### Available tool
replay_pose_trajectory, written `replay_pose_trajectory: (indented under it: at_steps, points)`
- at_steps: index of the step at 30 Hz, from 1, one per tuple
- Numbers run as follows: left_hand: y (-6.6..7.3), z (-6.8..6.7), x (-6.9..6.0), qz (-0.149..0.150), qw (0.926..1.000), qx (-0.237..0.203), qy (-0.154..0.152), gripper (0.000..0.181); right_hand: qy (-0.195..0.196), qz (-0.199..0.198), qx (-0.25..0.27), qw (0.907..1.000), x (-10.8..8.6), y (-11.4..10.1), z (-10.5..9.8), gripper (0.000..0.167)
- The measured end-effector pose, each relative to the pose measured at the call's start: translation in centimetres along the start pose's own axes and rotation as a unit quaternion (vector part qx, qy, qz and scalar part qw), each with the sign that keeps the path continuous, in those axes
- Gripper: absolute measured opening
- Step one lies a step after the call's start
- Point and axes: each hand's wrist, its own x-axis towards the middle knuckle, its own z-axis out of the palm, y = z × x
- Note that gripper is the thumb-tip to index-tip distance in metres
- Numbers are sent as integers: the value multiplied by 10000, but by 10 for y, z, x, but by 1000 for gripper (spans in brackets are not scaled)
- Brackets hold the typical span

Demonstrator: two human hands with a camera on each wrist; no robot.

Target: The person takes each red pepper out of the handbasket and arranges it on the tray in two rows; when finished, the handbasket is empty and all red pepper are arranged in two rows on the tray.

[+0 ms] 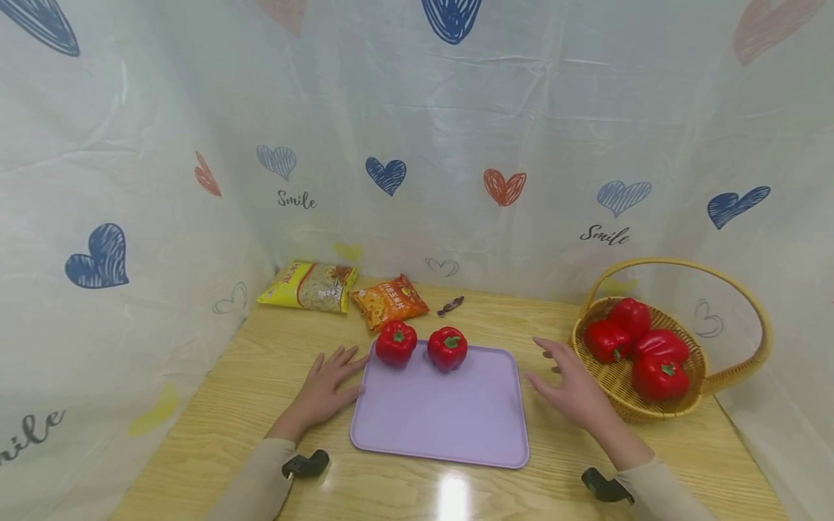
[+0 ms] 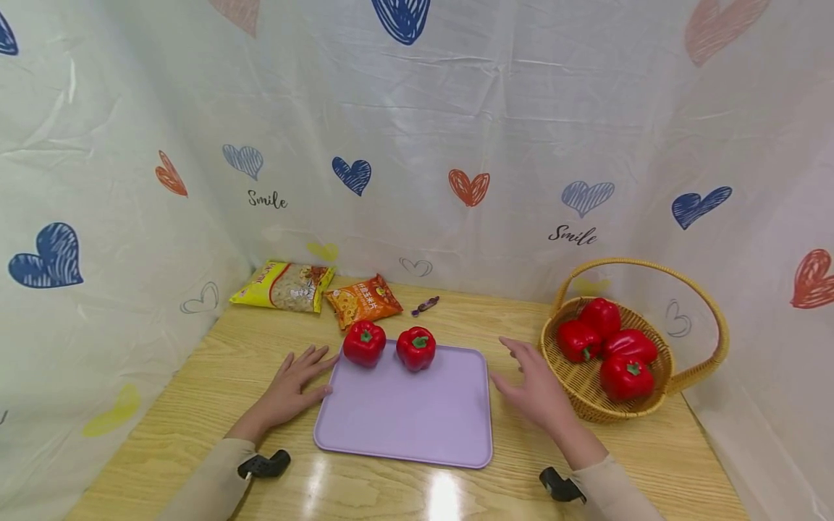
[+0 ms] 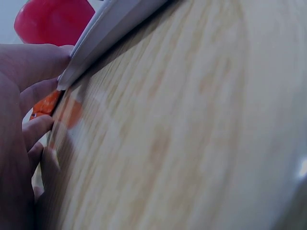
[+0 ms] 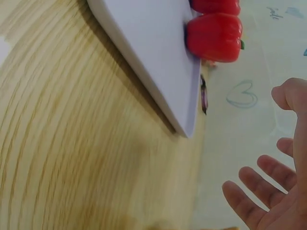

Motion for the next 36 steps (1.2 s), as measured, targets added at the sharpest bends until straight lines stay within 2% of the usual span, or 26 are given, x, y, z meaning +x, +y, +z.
replay_pose_trajectory:
  at_steps: [4,9,24,36]
  points:
    - [1,0,0,8,10000,5,8,57,178,-95,-38,9998,-5,5,-12,64]
    - [0,0,0,29,10000,16,28,57,413,-188,-350,9984,-12,8,-27,63]
    - [0,0,0,-11,10000,-31,-12,58,493,275,-840,9949,-26,30,-71,64]
    - [-1,1,0,6,10000,1,3,58,875,676,-1021,9886,-35,54,-95,58]
